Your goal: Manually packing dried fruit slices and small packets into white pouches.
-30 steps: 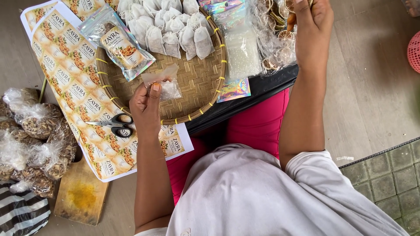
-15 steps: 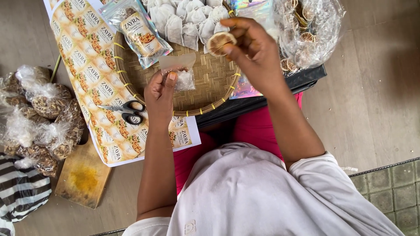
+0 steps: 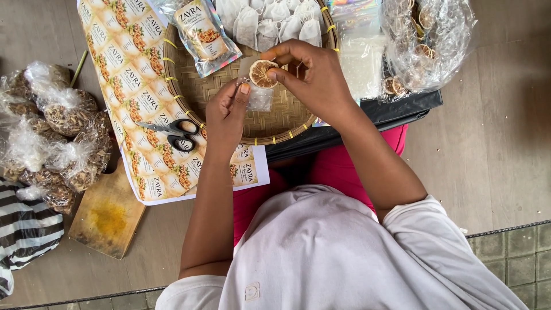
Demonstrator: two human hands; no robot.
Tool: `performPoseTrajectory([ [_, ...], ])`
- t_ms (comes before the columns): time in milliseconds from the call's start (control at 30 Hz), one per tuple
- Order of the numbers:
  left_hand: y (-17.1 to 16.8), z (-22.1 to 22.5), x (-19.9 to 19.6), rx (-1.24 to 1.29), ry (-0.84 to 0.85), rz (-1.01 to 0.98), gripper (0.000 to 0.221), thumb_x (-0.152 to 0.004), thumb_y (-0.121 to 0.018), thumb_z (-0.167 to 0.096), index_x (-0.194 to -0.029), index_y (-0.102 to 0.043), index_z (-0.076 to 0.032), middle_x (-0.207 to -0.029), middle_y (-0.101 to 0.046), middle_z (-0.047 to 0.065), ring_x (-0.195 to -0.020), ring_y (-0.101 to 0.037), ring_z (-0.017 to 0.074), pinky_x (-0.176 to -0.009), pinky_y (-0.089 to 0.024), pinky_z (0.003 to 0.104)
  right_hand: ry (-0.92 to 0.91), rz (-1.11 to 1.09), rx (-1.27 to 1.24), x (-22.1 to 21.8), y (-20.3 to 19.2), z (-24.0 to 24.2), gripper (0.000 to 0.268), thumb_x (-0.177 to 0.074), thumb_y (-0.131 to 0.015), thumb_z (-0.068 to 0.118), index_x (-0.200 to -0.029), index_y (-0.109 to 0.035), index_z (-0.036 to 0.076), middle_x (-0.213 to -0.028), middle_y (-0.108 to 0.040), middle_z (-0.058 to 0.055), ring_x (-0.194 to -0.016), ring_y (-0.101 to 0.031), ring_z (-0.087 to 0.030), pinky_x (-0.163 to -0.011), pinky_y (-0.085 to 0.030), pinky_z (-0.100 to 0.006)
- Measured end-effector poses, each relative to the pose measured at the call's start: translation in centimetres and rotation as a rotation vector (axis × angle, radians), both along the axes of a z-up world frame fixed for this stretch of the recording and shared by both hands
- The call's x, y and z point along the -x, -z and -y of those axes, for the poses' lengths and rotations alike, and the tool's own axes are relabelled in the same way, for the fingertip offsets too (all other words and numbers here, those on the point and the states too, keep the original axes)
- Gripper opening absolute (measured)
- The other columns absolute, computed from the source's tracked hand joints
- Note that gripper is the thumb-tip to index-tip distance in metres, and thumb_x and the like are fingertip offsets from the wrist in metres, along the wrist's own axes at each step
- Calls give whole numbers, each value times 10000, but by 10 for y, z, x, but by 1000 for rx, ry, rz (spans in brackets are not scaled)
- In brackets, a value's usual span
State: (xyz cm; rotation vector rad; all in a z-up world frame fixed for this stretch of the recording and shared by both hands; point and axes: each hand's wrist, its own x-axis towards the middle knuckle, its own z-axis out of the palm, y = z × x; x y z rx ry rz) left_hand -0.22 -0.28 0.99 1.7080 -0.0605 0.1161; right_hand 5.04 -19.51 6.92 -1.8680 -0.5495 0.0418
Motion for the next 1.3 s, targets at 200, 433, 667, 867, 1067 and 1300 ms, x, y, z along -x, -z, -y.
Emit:
performPoseTrajectory([
  [200, -3, 1, 0, -21, -16, -52, 399, -1071, -472, -453, -970, -681, -128, -753, -467, -88, -721, -386, 59, -684, -321, 246, 9, -67, 118, -5, 0, -4, 167, -966, -771, 109, -1086, -667, 160, -914, -760, 17, -685, -517, -63, -665, -436, -247],
  [433, 6, -1, -3, -26, -37, -26, 391, -1080, -470, -452, -814, -518, -170, -744, -369, -95, -720, -333, 59, -677, -273, 255, -38, 32, 231, -9, 14, -10, 79, -991, -713, 206, -1056, -750, 179, -958, -746, 17, -897, -642, -135, -782, -485, -315],
  [667, 3, 2, -3, -38, -95, 21, 437, -1080, -455, -429, -1237, -717, -116, -1055, -724, -36, -965, -604, 80, -845, -462, 267, -107, 238, 388, -12, 33, -9, 332, -853, -876, 284, -1129, -706, 212, -1019, -661, 37, -1040, -586, -225, -916, -413, -395],
  [867, 6, 3, -4, -40, -99, 60, 404, -1093, -460, -367, -1265, -702, -94, -1162, -733, 28, -1089, -649, 138, -929, -502, 295, -51, 391, 422, -8, 50, -17, 248, -884, -866, 255, -1090, -733, 222, -916, -679, 72, -968, -594, -206, -906, -347, -393],
  [1067, 11, -1, -7, 1, -76, 23, 397, -1071, -515, -364, -1310, -678, -92, -1306, -716, 73, -1264, -645, 184, -1069, -509, 325, 32, 479, 353, -2, 64, -25, 164, -971, -762, 178, -1135, -768, 189, -956, -627, 12, -935, -561, -226, -852, -366, -397],
  [1300, 12, -1, -8, 15, -80, -25, 305, -1054, -577, -323, -1231, -744, -140, -1136, -770, 0, -1037, -665, 102, -855, -505, 258, 82, 492, 151, 7, 35, 14, 382, -1106, -616, 329, -1413, -614, 101, -1371, -687, -135, -1308, -631, -319, -1110, -486, -483],
])
